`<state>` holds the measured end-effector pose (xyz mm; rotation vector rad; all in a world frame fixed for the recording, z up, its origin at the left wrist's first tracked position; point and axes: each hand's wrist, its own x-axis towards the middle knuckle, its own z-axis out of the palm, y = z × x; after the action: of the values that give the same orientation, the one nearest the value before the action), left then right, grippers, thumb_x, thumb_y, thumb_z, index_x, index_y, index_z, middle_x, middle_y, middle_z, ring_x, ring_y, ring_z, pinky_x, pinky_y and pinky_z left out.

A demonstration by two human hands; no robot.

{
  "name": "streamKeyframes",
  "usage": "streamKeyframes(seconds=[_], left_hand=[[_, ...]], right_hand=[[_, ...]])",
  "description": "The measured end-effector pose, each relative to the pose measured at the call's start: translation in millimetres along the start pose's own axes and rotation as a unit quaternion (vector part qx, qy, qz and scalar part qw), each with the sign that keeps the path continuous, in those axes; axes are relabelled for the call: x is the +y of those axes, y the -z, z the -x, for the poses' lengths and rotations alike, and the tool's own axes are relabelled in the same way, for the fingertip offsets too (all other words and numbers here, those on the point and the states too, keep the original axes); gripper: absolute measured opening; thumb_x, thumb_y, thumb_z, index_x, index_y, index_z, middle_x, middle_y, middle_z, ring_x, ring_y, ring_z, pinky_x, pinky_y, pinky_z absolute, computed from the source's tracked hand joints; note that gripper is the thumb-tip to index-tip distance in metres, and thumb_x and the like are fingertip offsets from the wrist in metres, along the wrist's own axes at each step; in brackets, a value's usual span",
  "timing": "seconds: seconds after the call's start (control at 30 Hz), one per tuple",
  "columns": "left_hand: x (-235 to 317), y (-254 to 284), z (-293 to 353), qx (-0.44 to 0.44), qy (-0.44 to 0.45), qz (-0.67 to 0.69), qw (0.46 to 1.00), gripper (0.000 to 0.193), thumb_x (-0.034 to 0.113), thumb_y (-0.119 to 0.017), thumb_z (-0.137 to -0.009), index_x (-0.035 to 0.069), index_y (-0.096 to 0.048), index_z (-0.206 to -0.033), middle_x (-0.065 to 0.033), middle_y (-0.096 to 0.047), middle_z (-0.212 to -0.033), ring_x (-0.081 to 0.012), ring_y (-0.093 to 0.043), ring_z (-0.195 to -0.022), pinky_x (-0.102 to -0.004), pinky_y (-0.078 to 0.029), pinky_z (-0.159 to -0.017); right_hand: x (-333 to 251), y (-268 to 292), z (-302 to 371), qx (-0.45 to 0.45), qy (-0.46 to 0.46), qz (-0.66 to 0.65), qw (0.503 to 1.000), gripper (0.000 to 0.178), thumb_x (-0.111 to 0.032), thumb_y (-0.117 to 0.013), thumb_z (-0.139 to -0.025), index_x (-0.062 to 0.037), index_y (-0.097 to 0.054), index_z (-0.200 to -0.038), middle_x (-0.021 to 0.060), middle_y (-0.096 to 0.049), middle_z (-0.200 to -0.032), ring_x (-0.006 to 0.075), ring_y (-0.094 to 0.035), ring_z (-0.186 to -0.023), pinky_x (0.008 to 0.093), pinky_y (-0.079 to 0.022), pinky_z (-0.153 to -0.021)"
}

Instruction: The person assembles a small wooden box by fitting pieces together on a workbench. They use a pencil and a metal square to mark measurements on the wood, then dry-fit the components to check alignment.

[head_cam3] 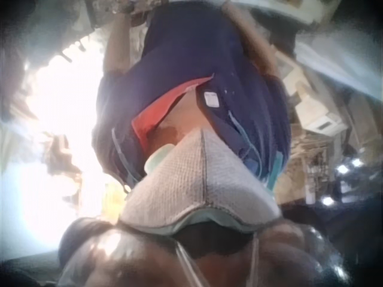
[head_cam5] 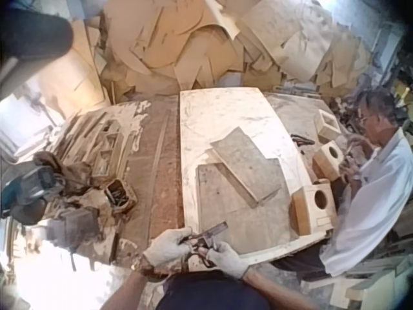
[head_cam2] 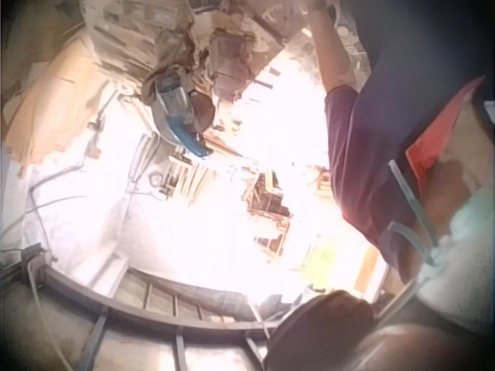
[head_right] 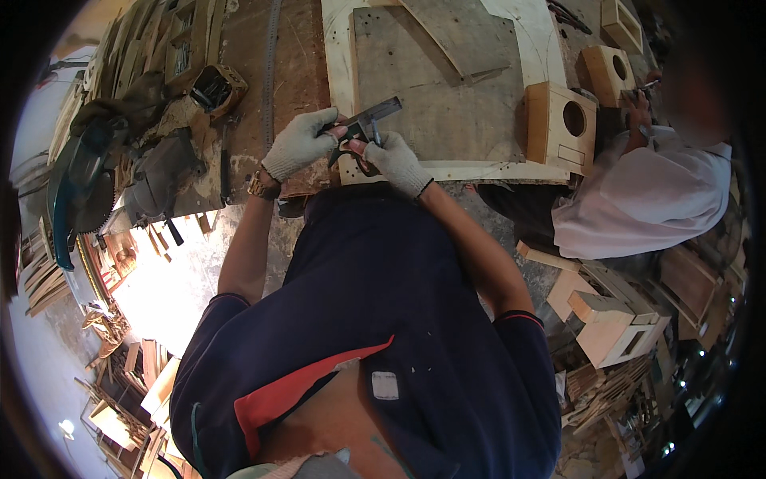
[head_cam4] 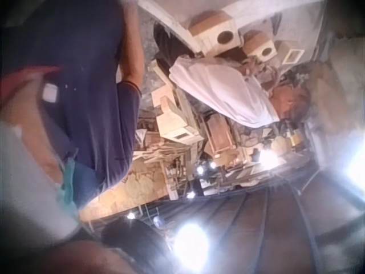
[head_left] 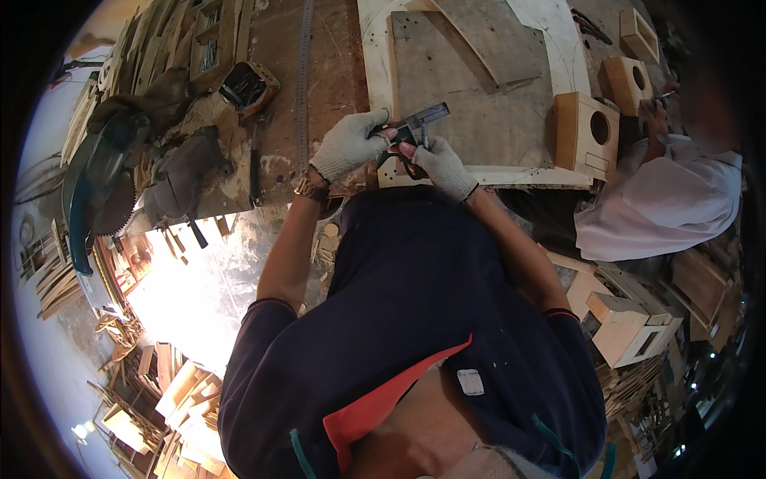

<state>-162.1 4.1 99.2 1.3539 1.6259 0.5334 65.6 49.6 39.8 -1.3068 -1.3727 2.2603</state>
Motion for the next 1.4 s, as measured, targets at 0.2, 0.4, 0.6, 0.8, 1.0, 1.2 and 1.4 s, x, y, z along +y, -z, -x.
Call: streamKeyframes(seconds=[0.2,0.4,0.6,0.8,1.0,1.2,1.4], left_hand=[[19,11,2,-0.015,0.005,-0.040,0.999,0.029,0.028,-0.066,-0.106,0.002,-0.073,-0.118,-0.0110,-0.070,-0.087,-0.0172,-0.061,-0.079,-0.0360,-0.052,-0.078],[26,12,3,-0.001,0.020,-0.037,0.999,0.035,0.030,-0.068,-0.104,0.005,-0.075,-0.128,-0.0133,-0.077,-0.095,-0.0189,-0.068,-0.082,-0.0355,-0.053,-0.081],[34,14,6,0.010,0.004,-0.052,0.999,0.036,0.028,-0.068,-0.104,0.004,-0.074,-0.129,-0.0158,-0.079,-0.102,-0.0197,-0.072,-0.087,-0.0365,-0.055,-0.085],[27,11,3,-0.023,0.023,-0.043,0.999,0.032,0.022,-0.065,-0.107,0.004,-0.072,-0.132,-0.0169,-0.079,-0.103,-0.0232,-0.076,-0.095,-0.0372,-0.056,-0.088],[15,3,3,0.025,-0.043,-0.022,0.999,0.025,0.029,-0.065,-0.106,0.006,-0.071,-0.112,-0.0205,-0.070,-0.092,-0.0389,-0.070,-0.083,-0.0457,-0.052,-0.076],[28,7,7,0.033,-0.035,-0.053,0.997,0.024,0.028,-0.066,-0.104,0.006,-0.071,-0.113,-0.0213,-0.070,-0.095,-0.0426,-0.070,-0.089,-0.0482,-0.052,-0.076],[14,3,5,0.031,-0.048,-0.061,0.996,0.028,0.021,-0.065,-0.105,0.006,-0.074,-0.127,-0.0161,-0.071,-0.086,-0.0227,-0.068,-0.076,-0.0373,-0.053,-0.076]], right_hand=[[-11,-2,7,0.017,0.026,-0.046,0.998,0.020,-0.023,-0.079,-0.102,-0.0046,-0.083,-0.110,-0.0041,-0.068,-0.077,0.0048,-0.054,-0.065,0.0260,-0.038,-0.058],[-7,2,3,0.034,0.051,-0.037,0.997,0.017,-0.021,-0.082,-0.100,-0.0047,-0.084,-0.106,-0.0048,-0.066,-0.075,0.0047,-0.052,-0.064,0.0265,-0.037,-0.057],[-20,3,9,0.038,0.053,-0.030,0.997,0.017,-0.021,-0.086,-0.096,-0.0042,-0.082,-0.098,-0.0049,-0.063,-0.071,0.0047,-0.050,-0.061,0.0272,-0.036,-0.055],[-21,1,10,0.043,0.051,-0.037,0.997,0.017,-0.020,-0.088,-0.094,-0.0051,-0.079,-0.092,-0.0045,-0.063,-0.070,0.0052,-0.051,-0.060,0.0269,-0.037,-0.054],[-16,3,8,0.032,0.054,-0.053,0.997,0.017,-0.020,-0.086,-0.096,-0.0047,-0.079,-0.094,-0.0043,-0.063,-0.071,0.0051,-0.052,-0.061,0.0267,-0.037,-0.054],[-27,-5,16,0.038,0.075,-0.042,0.996,0.030,-0.029,-0.086,-0.097,-0.0028,-0.075,-0.085,-0.0032,-0.062,-0.067,0.0054,-0.052,-0.060,0.0289,-0.039,-0.054],[-38,-8,21,0.073,0.082,0.038,0.993,0.034,-0.030,-0.084,-0.099,-0.0023,-0.073,-0.083,-0.0024,-0.062,-0.067,0.0058,-0.053,-0.061,0.0296,-0.041,-0.054]])
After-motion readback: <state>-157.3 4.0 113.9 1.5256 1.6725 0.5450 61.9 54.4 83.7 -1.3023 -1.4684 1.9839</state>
